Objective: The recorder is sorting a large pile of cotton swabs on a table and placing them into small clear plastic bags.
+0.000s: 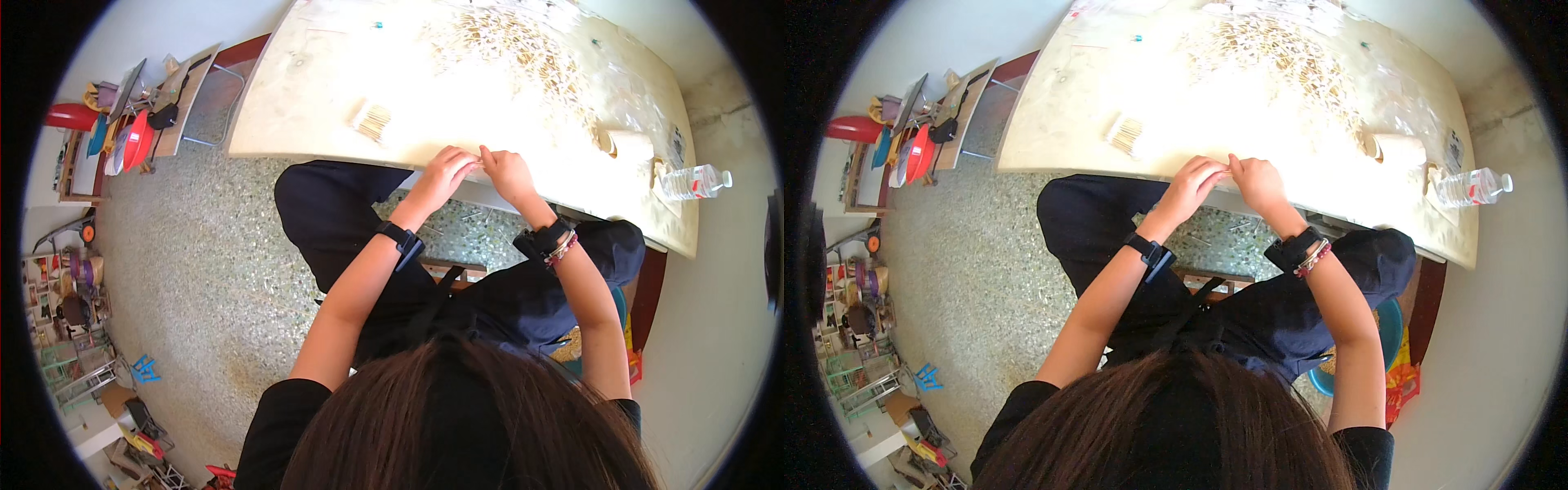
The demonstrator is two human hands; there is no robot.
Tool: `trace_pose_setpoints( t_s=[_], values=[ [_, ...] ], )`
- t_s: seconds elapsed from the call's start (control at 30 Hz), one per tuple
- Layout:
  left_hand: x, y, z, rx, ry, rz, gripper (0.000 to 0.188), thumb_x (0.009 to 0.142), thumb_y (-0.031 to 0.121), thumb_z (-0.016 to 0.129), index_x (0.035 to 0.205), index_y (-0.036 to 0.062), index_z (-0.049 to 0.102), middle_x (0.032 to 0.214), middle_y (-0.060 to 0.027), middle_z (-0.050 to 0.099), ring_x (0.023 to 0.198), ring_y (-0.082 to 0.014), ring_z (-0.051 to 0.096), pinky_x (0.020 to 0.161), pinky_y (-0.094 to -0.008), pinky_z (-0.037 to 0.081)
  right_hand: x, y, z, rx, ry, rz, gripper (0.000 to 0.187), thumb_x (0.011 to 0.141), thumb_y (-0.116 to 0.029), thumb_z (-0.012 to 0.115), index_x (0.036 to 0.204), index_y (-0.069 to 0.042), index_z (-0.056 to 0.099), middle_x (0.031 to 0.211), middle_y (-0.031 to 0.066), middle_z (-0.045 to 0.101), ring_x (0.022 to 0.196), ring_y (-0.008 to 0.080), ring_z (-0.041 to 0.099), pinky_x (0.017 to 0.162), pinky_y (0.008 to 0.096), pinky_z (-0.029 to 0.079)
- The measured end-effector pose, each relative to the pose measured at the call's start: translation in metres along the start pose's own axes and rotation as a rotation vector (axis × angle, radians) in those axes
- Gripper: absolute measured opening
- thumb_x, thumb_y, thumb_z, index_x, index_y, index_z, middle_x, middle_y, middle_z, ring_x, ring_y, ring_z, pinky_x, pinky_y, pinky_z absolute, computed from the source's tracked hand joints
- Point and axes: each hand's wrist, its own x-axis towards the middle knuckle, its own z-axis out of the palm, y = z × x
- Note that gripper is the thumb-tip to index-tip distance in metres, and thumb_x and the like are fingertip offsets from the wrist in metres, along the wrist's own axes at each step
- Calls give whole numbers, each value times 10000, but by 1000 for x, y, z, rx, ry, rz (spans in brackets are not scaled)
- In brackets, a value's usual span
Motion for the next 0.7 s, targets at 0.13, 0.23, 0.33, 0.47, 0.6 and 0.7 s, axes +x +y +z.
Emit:
trace_pose_setpoints(
  t_s=[0.13, 0.23, 0.33, 0.47, 0.6, 0.7],
  values=[
    [10, 15, -25, 190, -44, 103, 92, 829, 67, 534, 771, -1, 508, 741, -111, 519, 726, -273, 515, 618, -357, 422, 4, -16, -40, 785, -413, 497, 455, 897, -361, 454, 589, -35, 534, 425, 74, 420, 430, 158, 476, 414, 290, 360],
    [21, 27, -27, 233, 46, 260, 174, 849, 82, 459, 700, -6, 458, 658, -132, 475, 620, -281, 477, 539, -372, 388, 1, -33, -63, 1011, -593, 623, 489, 897, -369, 447, 553, -26, 504, 436, 60, 389, 420, 120, 394, 425, 282, 342],
    [21, 38, -22, 166, 177, 196, 222, 855, 76, 445, 651, -10, 452, 593, -140, 449, 536, -298, 450, 495, -384, 367, -6, -42, -64, 916, -401, 510, 512, 905, -359, 443, 534, -13, 507, 443, 80, 411, 405, 146, 391, 443, 310, 361],
    [10, 51, -13, 82, 227, -165, 266, 871, 125, 481, 640, -5, 506, 556, -140, 484, 519, -314, 488, 492, -381, 393, -10, -62, -73, 590, -6, 302, 511, 916, -341, 441, 571, 15, 562, 468, 151, 498, 441, 270, 524, 501, 367, 423],
    [8, 49, -14, 36, 156, -349, 337, 913, 208, 464, 666, -12, 525, 603, -161, 496, 570, -323, 506, 529, -383, 394, -10, -52, -60, 486, 29, 245, 536, 920, -388, 440, 606, 28, 566, 510, 148, 522, 472, 233, 520, 534, 339, 429],
    [13, 24, -31, -62, -55, -300, 365, 928, 222, 435, 670, -28, 501, 620, -132, 462, 559, -243, 481, 558, -333, 392, -9, -44, -53, 554, -63, 335, 492, 916, -340, 435, 644, 29, 614, 574, 201, 567, 589, 351, 597, 607, 390, 468]
  ],
)
